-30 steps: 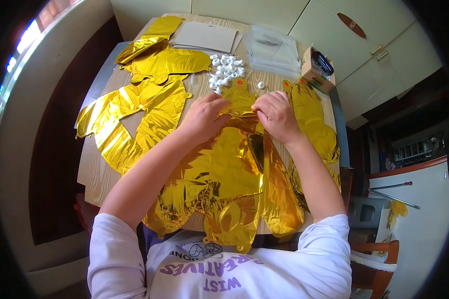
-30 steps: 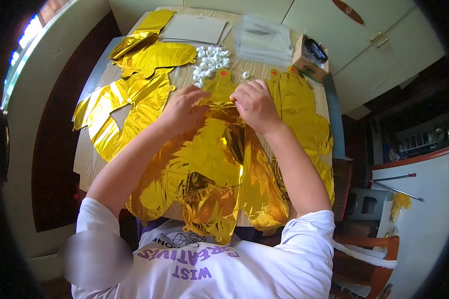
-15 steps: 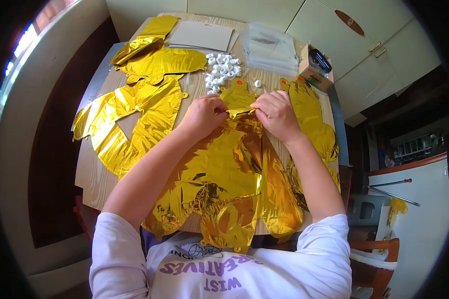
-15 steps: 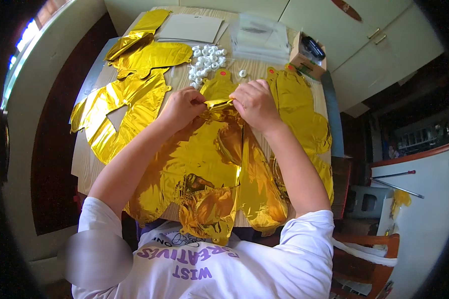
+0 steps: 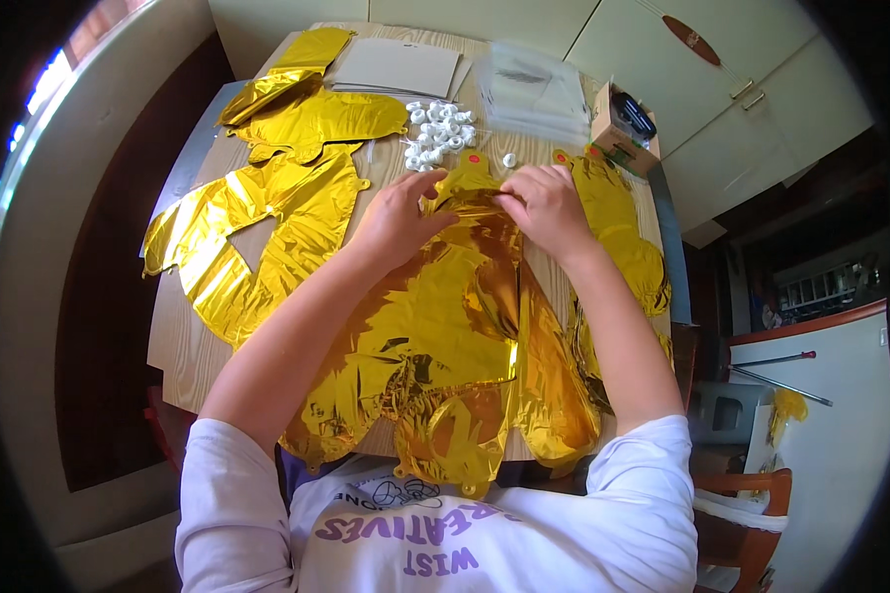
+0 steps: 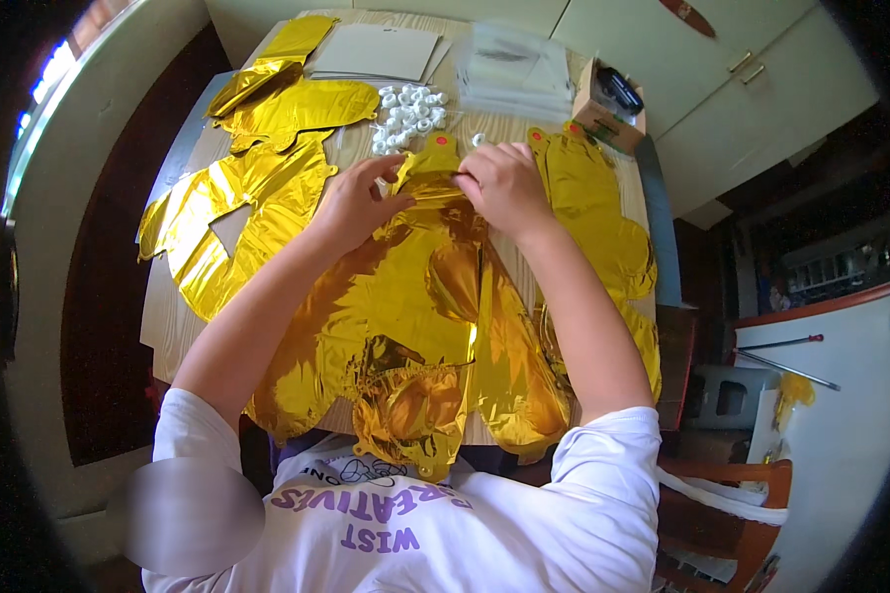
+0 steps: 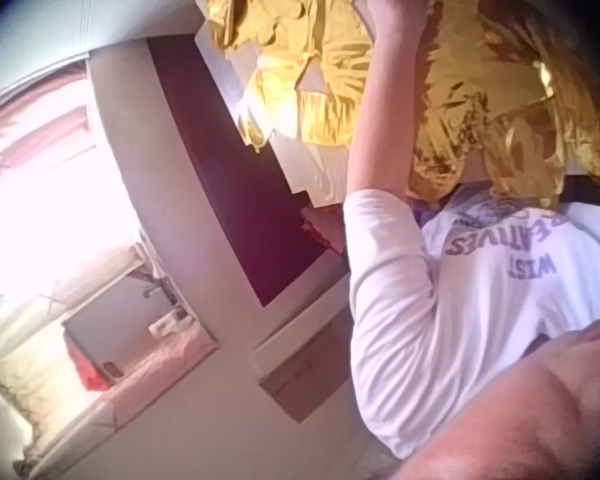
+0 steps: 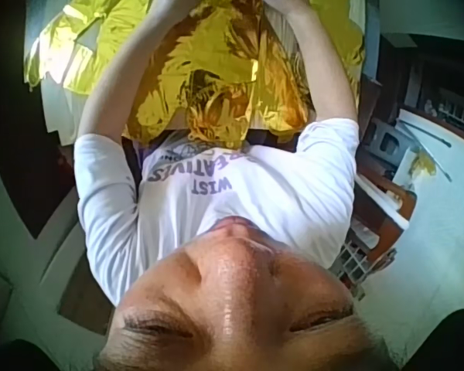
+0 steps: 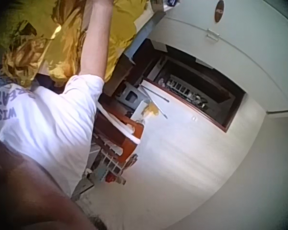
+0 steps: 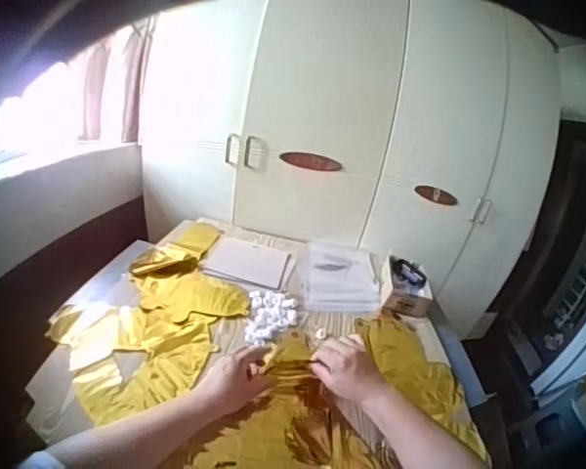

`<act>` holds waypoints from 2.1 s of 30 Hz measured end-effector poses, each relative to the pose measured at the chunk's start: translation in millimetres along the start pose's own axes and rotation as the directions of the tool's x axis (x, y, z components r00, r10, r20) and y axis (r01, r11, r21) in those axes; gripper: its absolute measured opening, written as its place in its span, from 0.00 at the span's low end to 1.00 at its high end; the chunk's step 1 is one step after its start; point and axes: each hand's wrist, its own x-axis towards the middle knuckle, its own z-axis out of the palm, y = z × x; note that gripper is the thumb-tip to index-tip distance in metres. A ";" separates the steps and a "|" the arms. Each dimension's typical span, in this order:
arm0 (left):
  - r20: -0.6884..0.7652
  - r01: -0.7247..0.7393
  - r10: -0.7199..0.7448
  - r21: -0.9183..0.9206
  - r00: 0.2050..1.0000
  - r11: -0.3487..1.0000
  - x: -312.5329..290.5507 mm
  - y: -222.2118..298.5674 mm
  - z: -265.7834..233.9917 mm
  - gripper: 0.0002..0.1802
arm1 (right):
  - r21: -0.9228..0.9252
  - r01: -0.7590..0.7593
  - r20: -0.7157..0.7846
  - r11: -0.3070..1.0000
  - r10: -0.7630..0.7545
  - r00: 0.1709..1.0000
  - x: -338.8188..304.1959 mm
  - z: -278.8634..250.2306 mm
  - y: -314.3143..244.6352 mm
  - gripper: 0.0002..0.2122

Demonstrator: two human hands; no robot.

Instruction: Folding a gold foil balloon and packaging it into a plastic sleeve with a cardboard insert.

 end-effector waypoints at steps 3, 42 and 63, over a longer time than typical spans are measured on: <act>0.012 -0.071 0.070 0.160 0.997 0.985 -19.4 4.5 -3.2 0.25 | 0.042 -0.164 0.079 0.986 0.161 0.984 11.0 9.9 3.4 0.10; 0.508 -0.509 0.370 0.163 0.778 0.845 -182.0 48.9 -38.5 0.42 | 0.096 -0.150 0.334 0.984 0.110 0.936 -151.8 -51.1 -100.9 0.22; 0.478 -0.430 0.318 0.142 0.819 0.892 -121.4 64.0 -27.5 0.40 | 0.062 -0.161 0.314 0.985 0.134 0.940 -147.3 -47.4 -108.4 0.24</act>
